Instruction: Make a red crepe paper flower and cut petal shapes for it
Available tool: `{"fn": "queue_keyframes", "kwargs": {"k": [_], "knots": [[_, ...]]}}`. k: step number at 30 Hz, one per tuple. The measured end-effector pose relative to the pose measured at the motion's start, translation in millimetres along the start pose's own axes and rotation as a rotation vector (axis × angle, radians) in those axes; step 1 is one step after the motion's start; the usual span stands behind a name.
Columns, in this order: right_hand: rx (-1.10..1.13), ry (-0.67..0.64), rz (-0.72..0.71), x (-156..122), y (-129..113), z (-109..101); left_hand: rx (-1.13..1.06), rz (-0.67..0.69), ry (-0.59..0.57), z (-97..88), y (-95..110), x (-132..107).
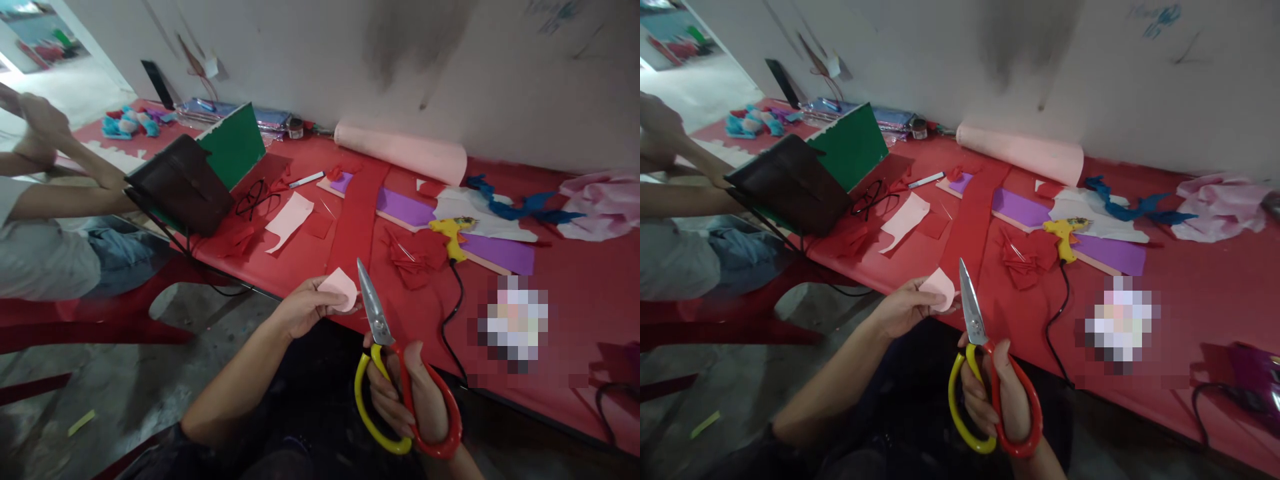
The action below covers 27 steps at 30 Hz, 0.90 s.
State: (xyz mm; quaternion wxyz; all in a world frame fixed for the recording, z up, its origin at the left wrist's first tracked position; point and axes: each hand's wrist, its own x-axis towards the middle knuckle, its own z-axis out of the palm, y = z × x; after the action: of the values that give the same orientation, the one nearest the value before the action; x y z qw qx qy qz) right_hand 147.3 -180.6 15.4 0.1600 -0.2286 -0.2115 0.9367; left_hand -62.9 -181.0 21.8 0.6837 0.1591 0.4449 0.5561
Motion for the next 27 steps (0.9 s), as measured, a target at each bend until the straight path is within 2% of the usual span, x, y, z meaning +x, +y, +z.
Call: {"fn": "queue_keyframes", "kwargs": {"k": [3, 6, 7, 8, 11, 14, 17, 20, 24, 27], "knots": [[-0.027, 0.041, -0.029, -3, 6, 1, 0.157, 0.071, 0.162, -9.0, 12, -4], [-0.095, 0.104, -0.085, -4, 11, -3, 0.440, 0.172, 0.373, -37.6, 43, -24], [-0.120, 0.121, -0.097, -3, 12, -5, 0.585, 0.174, 0.409, -50.4, 55, -34], [-0.141, 0.141, -0.102, -1, 11, -7, 0.760, 0.157, 0.428, -63.6, 67, -44], [-0.177, 0.198, -0.072, 6, 8, -13, 1.316, -0.008, 0.353, -97.1, 93, -71], [-0.180, 0.249, -0.037, 13, 8, -15, 1.521, 0.064, 0.377, -109.5, 99, -73], [-0.206, 0.286, -0.041, 20, 10, -16, 1.463, 0.238, 0.486, -100.4, 93, -48], [-0.251, 0.275, -0.042, 26, 9, -19, 1.281, 0.369, 0.663, -77.6, 79, -12], [-0.340, 0.318, -0.043, 30, -3, -25, 0.738, 0.348, 0.384, -41.8, 51, 24], [-0.366, 0.420, -0.091, 25, -12, -27, 0.479, 0.300, 0.294, -24.8, 33, 36]]}}
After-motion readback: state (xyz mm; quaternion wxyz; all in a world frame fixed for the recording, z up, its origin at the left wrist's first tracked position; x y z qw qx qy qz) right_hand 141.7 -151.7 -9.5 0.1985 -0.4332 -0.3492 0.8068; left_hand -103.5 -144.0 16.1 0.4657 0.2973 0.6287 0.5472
